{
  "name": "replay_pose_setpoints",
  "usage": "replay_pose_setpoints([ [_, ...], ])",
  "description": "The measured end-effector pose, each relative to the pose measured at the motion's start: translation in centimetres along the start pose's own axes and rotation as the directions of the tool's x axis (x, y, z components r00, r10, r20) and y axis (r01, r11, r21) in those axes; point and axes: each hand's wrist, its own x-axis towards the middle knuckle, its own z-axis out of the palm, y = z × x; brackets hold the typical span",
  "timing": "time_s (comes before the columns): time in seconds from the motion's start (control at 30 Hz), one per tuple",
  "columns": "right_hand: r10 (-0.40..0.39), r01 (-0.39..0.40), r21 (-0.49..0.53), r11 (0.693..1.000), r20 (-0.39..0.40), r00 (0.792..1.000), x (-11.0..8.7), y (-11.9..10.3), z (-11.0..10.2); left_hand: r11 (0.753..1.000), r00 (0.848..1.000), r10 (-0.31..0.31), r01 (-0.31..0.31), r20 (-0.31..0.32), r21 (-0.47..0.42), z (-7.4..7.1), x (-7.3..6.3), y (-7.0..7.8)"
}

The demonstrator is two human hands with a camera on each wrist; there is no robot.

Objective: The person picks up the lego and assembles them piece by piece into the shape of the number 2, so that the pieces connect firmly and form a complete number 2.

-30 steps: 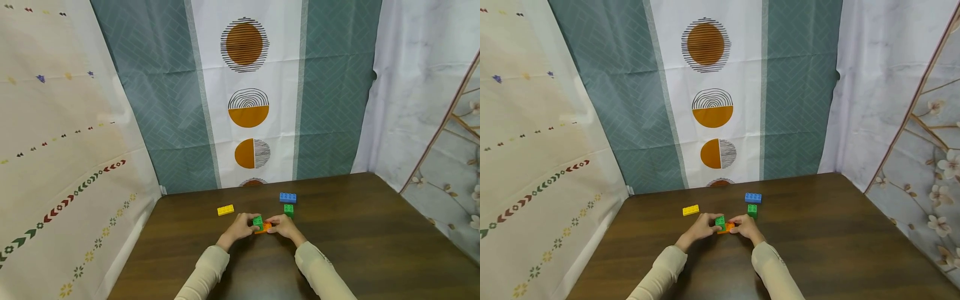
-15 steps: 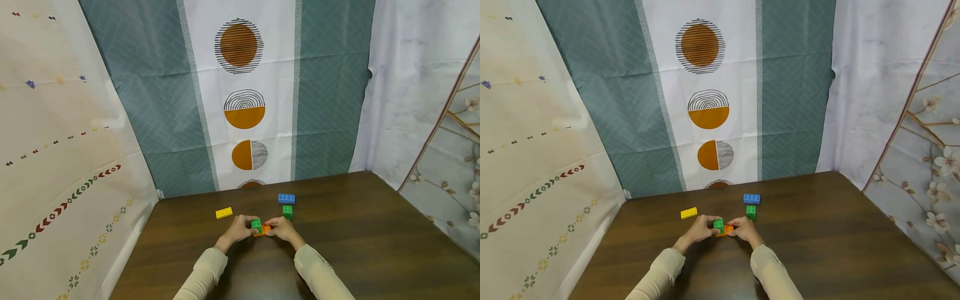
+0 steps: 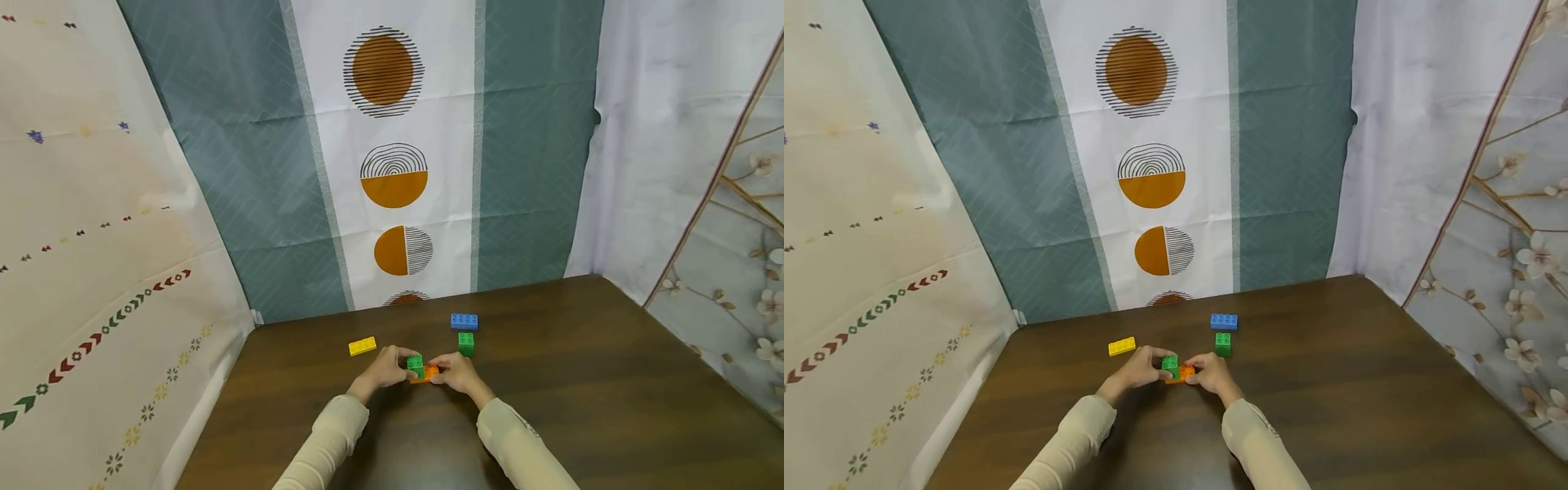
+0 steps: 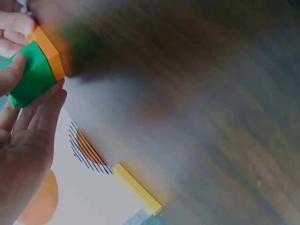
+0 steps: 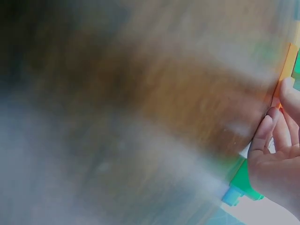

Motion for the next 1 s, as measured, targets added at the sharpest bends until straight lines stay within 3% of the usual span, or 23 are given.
replay_pose_setpoints([
  [0.23,-0.04,0.04,-0.014,0.999,0.037,0.999,-0.4,-0.4,0.7,1.0,1.0,-0.005,0.005,-0.02,-0.025,-0.1,-1.2,-0.7],
  [0.33,-0.037,0.038,-0.012,0.999,0.033,0.999,-0.4,-0.2,0.5,1.0,0.999,0.017,-0.018,-0.03,-0.024,0.1,-1.1,-0.5],
  [0.8,-0.025,0.024,0.041,0.999,0.034,0.999,-0.5,0.7,-0.1,0.999,0.998,0.012,-0.015,-0.065,-0.047,1.3,-0.8,-0.3],
  [1.0,-0.135,0.137,-0.028,0.99,0.049,0.99,-0.4,0.7,-0.7,0.998,0.997,0.022,-0.026,-0.071,-0.061,1.1,-0.4,-0.2],
])
